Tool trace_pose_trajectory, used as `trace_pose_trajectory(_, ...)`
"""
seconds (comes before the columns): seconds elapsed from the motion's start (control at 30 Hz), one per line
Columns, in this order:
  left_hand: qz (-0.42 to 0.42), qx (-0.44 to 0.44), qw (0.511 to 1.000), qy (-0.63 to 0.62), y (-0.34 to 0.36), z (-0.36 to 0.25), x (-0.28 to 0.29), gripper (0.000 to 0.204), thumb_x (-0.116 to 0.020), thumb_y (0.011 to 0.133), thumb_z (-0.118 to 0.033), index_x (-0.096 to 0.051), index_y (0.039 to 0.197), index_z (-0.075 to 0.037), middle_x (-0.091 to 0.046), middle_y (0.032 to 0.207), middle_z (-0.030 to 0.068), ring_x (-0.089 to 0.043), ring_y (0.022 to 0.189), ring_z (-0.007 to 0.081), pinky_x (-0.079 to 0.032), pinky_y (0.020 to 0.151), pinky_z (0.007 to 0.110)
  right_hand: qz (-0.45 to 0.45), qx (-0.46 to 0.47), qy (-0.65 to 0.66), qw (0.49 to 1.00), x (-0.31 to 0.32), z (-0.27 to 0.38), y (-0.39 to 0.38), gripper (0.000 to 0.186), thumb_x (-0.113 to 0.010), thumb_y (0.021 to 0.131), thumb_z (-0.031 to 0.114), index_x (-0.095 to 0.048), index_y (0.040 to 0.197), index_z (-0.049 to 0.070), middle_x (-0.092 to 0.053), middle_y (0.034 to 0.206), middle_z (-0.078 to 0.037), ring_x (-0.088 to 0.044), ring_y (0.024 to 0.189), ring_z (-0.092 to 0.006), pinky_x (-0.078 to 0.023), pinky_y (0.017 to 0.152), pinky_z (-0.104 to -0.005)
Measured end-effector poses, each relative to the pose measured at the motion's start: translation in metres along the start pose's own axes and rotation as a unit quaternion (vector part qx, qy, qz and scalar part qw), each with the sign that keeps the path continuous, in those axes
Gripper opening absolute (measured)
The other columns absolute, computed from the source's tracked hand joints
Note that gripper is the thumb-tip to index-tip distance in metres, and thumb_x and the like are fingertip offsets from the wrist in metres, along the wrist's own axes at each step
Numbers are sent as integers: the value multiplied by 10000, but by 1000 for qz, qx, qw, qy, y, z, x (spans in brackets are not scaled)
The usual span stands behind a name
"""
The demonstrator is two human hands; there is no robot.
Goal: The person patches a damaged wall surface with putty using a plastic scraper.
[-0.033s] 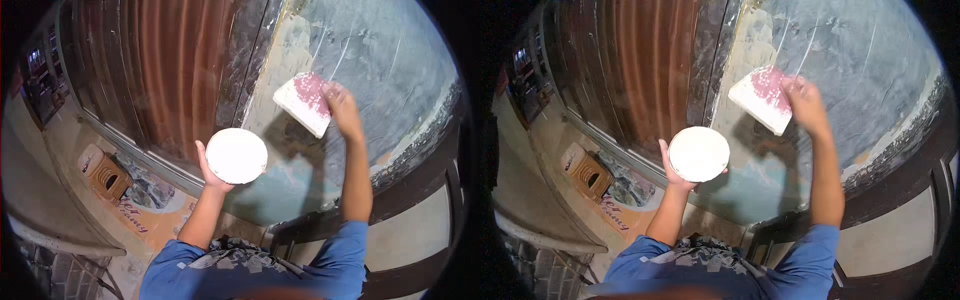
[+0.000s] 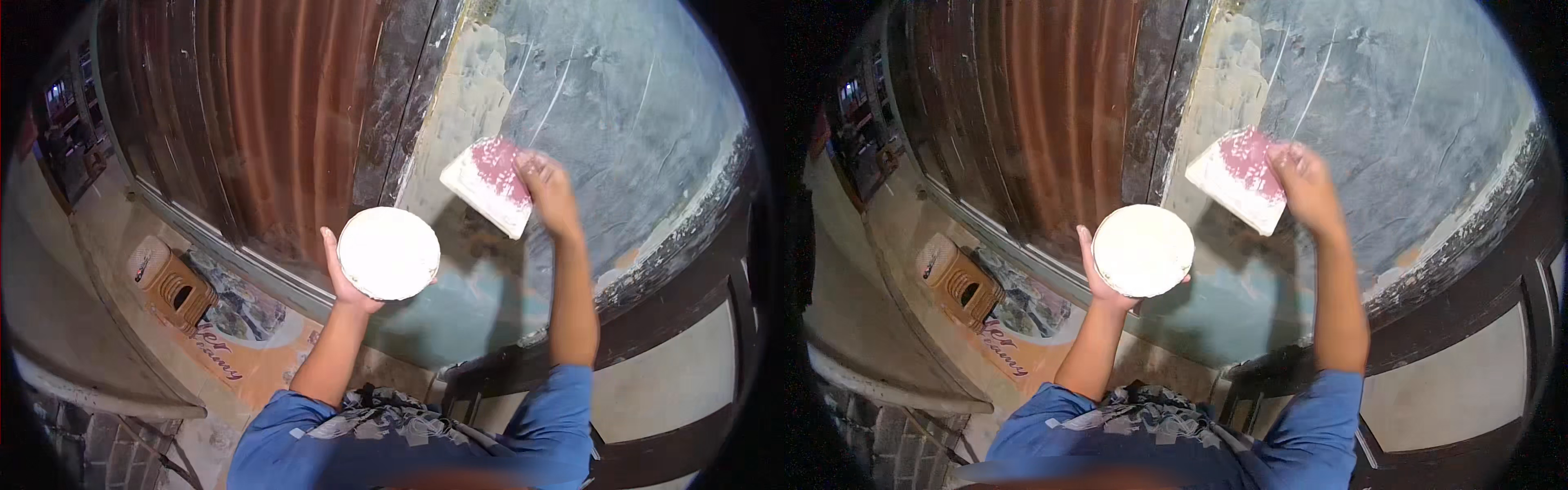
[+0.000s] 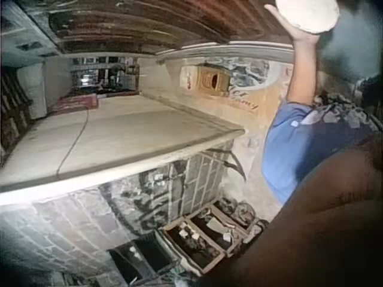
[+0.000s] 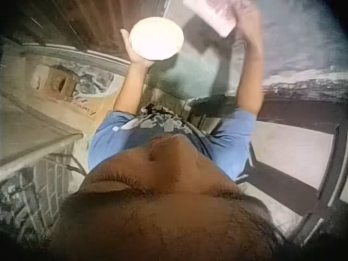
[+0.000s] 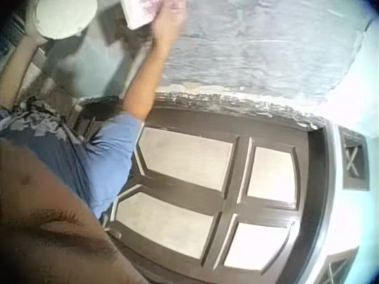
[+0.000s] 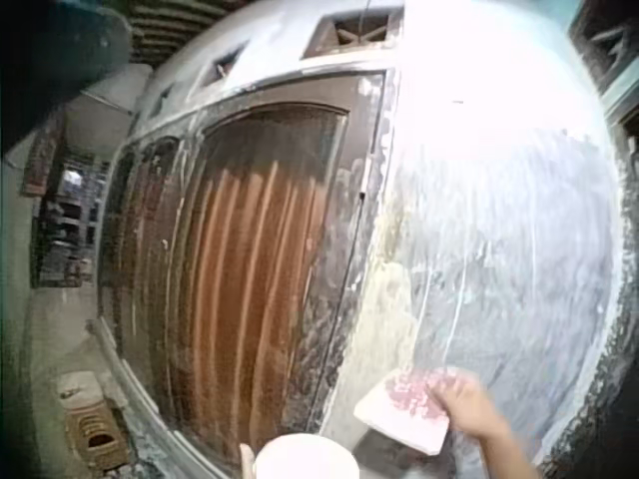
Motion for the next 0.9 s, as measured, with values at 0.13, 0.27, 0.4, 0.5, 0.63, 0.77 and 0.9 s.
trace_pose_trajectory(0.13, -2, 20, 1000, 8, 0, 14, -20, 943, -314, 881, -812, -420, 1454, -70, -431, 1474, 229, -494, 1240, 513, -388, 879, 818, 48, -210, 265, 940, -34, -79, -61, 191, -583, 1001, 155, -649, 1047, -18, -693, 900, -25, -621, 748, -59, -499, 692, -222)
trace_pose_trajectory(0.27, 22, 9, 1000, 12, -4, 15, -11, 940, -298, 893, -804, -418, 1458, -62, -459, 1450, 240, -524, 1220, 492, -425, 864, 790, 33, -217, 267, 938, -44, -110, -87, 195, -605, 987, 134, -662, 1060, -37, -702, 895, -30, -631, 745, -67, -501, 684, -219)
trace_pose_trajectory(0.4, -2, 12, 998, 62, -9, 17, 2, 957, -324, 875, -816, -397, 1471, -72, -439, 1469, 233, -503, 1231, 522, -401, 852, 820, 15, -232, 221, 947, -32, -130, -102, 213, -621, 973, 117, -654, 1082, -63, -710, 922, -54, -639, 762, -74, -502, 681, -223)
trace_pose_trajectory(0.5, -27, 2, 996, 79, -9, 16, 19, 954, -315, 874, -819, -399, 1471, -79, -438, 1471, 229, -493, 1239, 528, -386, 866, 828, -31, -238, 194, 951, -16, -139, -108, 227, -622, 963, 106, -648, 1107, -67, -713, 932, -58, -654, 784, -93, -508, 715, -230)
trace_pose_trajectory(0.63, -21, -6, 998, 58, -10, 20, 9, 944, -301, 874, -824, -429, 1453, -90, -456, 1453, 229, -503, 1234, 512, -385, 864, 833, -97, -257, 315, 909, -8, -138, -119, 252, -591, 975, 78, -609, 1191, -51, -698, 1039, -81, -670, 859, -117, -526, 756, -242)
trace_pose_trajectory(0.77, -56, -30, 995, 76, -1, 24, 15, 940, -296, 876, -823, -434, 1447, -89, -462, 1447, 225, -515, 1217, 510, -398, 865, 823, -133, -199, 422, 874, -16, -118, -128, 314, -554, 989, 62, -544, 1293, -13, -652, 1163, -120, -672, 937, -150, -554, 793, -278)
trace_pose_trajectory(0.9, -75, -45, 989, 119, 9, 35, 18, 937, -296, 892, -807, -483, 1400, -42, -537, 1379, 207, -558, 1202, 430, -469, 956, 674, -102, -205, 461, 857, -30, -99, -131, 315, -527, 992, 44, -530, 1300, -23, -647, 1175, -128, -671, 965, -171, -559, 825, -290)
Point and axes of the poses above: each hand's wrist, its own y-axis towards the middle knuckle, its own x-axis out of the back of the hand, z = x × y, the point moved 5 cm from there along y, towards the middle knuckle
